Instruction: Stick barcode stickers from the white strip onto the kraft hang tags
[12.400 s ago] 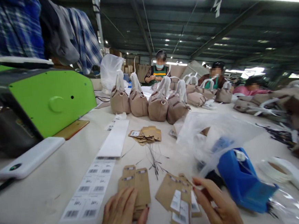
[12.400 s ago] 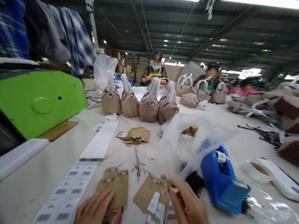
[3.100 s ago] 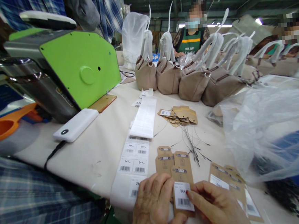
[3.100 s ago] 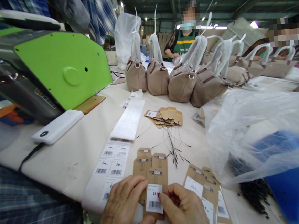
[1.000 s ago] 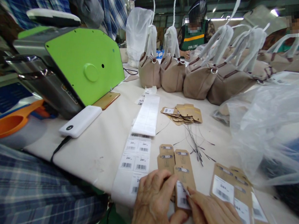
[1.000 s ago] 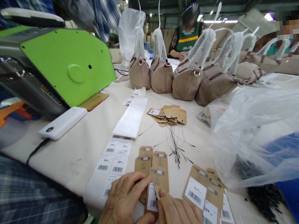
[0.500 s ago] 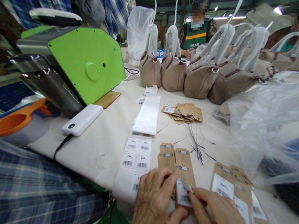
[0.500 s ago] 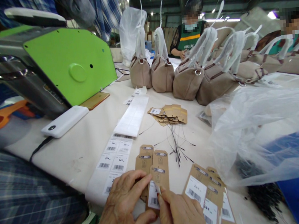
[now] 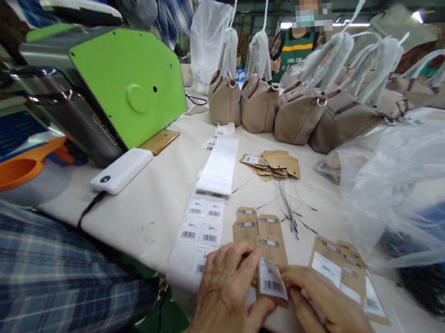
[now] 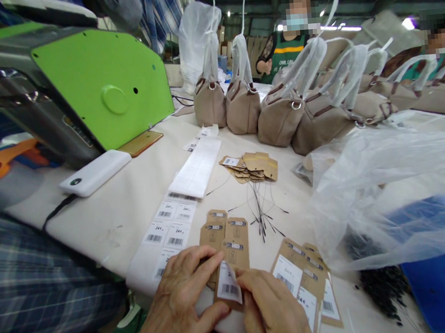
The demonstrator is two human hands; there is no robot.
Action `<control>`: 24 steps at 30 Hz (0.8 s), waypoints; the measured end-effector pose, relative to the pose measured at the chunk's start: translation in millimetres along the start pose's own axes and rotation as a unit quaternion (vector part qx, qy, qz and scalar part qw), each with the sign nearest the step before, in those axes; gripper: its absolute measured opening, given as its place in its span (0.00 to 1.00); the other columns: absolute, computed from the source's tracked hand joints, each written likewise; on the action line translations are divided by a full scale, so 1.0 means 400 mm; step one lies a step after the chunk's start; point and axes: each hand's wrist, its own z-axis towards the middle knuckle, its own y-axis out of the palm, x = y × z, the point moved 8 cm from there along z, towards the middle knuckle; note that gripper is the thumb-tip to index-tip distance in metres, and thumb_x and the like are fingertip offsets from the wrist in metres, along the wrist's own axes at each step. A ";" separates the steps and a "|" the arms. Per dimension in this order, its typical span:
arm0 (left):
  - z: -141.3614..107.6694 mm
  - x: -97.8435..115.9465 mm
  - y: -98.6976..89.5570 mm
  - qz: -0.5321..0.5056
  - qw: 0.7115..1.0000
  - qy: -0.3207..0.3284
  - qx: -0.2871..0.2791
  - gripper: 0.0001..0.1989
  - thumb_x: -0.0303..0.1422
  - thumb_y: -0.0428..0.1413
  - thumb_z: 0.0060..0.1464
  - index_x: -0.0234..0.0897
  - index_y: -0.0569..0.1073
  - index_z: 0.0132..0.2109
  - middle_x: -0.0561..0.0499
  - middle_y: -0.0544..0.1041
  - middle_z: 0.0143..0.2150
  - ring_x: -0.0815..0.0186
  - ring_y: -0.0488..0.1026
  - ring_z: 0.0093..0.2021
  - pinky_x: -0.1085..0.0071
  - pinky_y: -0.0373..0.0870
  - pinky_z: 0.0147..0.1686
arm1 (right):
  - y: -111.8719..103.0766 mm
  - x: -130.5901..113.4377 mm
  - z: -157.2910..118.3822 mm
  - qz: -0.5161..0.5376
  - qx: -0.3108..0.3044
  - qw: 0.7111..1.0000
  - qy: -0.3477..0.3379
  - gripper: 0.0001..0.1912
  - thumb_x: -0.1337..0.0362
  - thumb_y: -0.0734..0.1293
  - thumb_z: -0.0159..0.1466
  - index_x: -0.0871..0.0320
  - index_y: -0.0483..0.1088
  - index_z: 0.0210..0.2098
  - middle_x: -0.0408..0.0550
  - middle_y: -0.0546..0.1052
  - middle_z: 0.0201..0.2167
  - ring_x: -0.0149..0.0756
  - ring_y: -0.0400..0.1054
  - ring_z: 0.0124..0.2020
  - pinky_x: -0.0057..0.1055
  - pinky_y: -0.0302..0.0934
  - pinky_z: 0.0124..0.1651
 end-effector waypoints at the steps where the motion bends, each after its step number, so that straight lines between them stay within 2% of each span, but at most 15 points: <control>1: 0.000 0.000 0.000 0.000 1.000 0.001 0.002 0.31 0.25 0.60 0.40 0.36 0.62 0.53 0.43 0.68 0.51 0.52 0.65 0.51 0.49 0.67 0.47 | 0.001 0.002 0.003 0.001 -0.016 1.000 -0.015 0.11 0.72 0.57 0.65 0.54 0.63 0.44 0.44 0.75 0.40 0.29 0.70 0.41 0.23 0.64 0.43; 10: 0.002 -0.003 0.000 -0.019 1.000 -0.016 -0.011 0.31 0.26 0.61 0.41 0.38 0.61 0.54 0.46 0.68 0.51 0.53 0.64 0.51 0.50 0.65 0.49 | 0.008 0.008 0.028 0.009 -0.036 0.997 -0.072 0.10 0.70 0.54 0.68 0.54 0.64 0.40 0.43 0.73 0.35 0.26 0.69 0.37 0.20 0.63 0.41; 13: 0.003 -0.007 0.001 -0.030 0.999 -0.031 -0.020 0.29 0.26 0.61 0.41 0.39 0.62 0.53 0.46 0.68 0.51 0.54 0.64 0.51 0.51 0.65 0.50 | 0.003 0.002 0.032 -0.032 -0.027 0.994 -0.103 0.11 0.67 0.51 0.70 0.55 0.64 0.41 0.43 0.74 0.34 0.27 0.71 0.35 0.20 0.64 0.39; 17: 0.001 -0.012 0.005 -0.034 0.998 -0.046 -0.034 0.30 0.27 0.61 0.41 0.40 0.63 0.53 0.46 0.68 0.51 0.53 0.64 0.52 0.51 0.64 0.50 | -0.019 -0.019 0.051 -0.136 0.010 0.978 -0.159 0.13 0.64 0.51 0.71 0.56 0.64 0.37 0.43 0.75 0.28 0.27 0.71 0.26 0.22 0.63 0.28; 21: 0.001 -0.014 0.010 -0.031 0.997 -0.049 -0.045 0.31 0.28 0.61 0.42 0.40 0.62 0.54 0.46 0.67 0.53 0.53 0.63 0.53 0.51 0.63 0.51 | -0.037 -0.073 0.074 -0.187 0.000 0.944 -0.273 0.20 0.66 0.48 0.71 0.53 0.70 0.38 0.42 0.77 0.33 0.31 0.70 0.29 0.28 0.62 0.29; 24: 0.004 -0.015 0.013 -0.045 0.996 -0.053 -0.052 0.30 0.29 0.62 0.43 0.41 0.63 0.54 0.46 0.67 0.53 0.54 0.62 0.53 0.52 0.63 0.52 | -0.035 -0.084 0.089 -0.156 -0.065 0.935 -0.313 0.23 0.65 0.47 0.71 0.54 0.72 0.34 0.42 0.78 0.37 0.33 0.70 0.38 0.31 0.61 0.38</control>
